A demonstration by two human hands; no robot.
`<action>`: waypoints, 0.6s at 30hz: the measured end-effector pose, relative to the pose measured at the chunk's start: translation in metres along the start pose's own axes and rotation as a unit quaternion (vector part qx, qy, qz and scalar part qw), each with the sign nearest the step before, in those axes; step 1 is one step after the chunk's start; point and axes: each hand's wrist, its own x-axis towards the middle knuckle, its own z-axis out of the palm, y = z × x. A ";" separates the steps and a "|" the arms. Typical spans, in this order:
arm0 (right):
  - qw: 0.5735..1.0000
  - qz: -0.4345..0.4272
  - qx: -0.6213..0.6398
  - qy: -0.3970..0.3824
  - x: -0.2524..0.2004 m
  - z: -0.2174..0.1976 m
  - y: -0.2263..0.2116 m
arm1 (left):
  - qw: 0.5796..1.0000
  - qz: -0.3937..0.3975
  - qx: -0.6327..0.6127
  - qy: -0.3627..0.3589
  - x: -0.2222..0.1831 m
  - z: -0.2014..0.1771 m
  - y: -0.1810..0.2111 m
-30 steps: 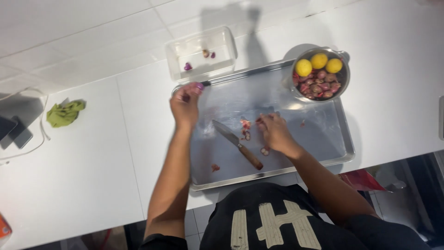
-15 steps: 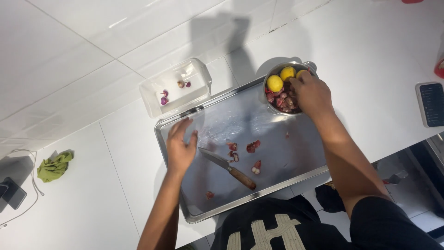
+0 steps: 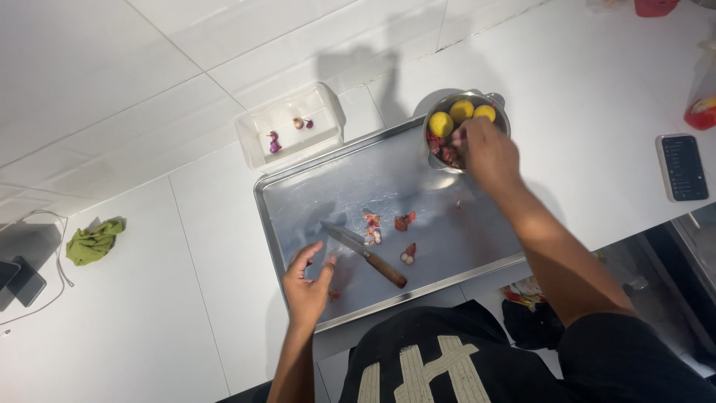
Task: Peeling shallots by cutting off the ends with a knife and removing the skin by hand on a metal tray.
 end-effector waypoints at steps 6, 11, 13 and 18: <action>0.818 0.134 0.528 -0.188 -0.102 -0.023 -0.166 | 0.887 -0.189 -0.387 -0.167 -0.038 0.052 -0.017; 0.812 0.032 0.556 -0.174 -0.148 -0.014 -0.206 | 0.881 -0.227 -0.403 -0.102 -0.062 0.046 -0.056; 0.805 -0.006 0.567 -0.175 -0.152 -0.001 -0.207 | 0.881 -0.231 -0.408 -0.057 -0.060 0.039 -0.079; 0.969 -0.050 0.075 -0.229 -0.174 0.055 -0.192 | 0.953 -0.199 -0.220 0.060 -0.049 0.030 -0.109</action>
